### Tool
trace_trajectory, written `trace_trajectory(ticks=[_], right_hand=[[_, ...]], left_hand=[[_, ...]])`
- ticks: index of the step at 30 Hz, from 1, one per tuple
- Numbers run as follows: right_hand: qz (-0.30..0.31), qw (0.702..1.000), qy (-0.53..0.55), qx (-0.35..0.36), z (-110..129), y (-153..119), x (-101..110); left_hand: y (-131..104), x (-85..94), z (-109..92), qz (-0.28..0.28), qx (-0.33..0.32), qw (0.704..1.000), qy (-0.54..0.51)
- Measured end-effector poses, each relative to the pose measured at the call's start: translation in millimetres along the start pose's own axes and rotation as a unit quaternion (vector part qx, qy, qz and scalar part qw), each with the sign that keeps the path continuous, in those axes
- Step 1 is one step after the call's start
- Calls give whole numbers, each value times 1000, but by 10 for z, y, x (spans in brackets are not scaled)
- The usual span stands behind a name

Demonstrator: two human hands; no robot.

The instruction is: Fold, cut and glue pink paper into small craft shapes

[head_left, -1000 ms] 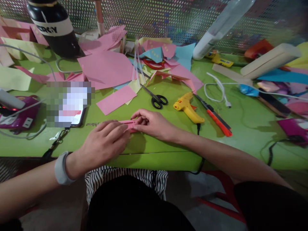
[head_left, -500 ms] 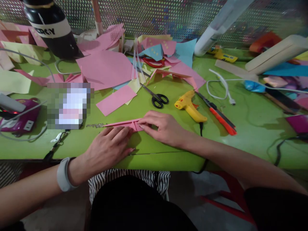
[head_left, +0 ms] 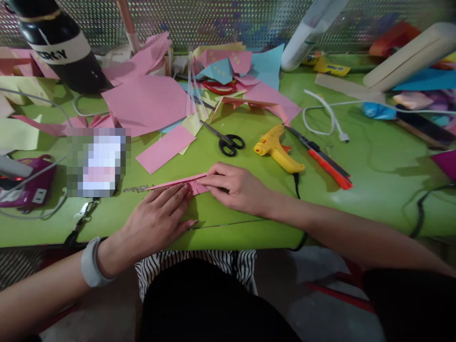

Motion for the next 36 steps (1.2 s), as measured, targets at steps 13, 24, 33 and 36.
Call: trace_trajectory(ticks=[13,24,33,36], right_hand=[[-1,999,32,8,-24,-10,9],[-10,999,13,44,25,-43,22],[-14,963,-184,196,398,-135,7],[-16,954,-214,209,451,-146,-2]], left_hand=[[0,-32,5,22,-4,1000,14],[28,-8,23,23,-15,998,51],[27,-16,21,27,-14,999,39],[19,-33,29,29,-8,999,29]])
Point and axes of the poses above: each hand's wrist, its own y-axis towards the middle knuckle, its own x-axis out of the back of the hand, z = x × y, the point moved 10 cm from there along y, towards the middle knuckle, and after that the axes turned 4 degrees about -y, right-handed, at the moved point
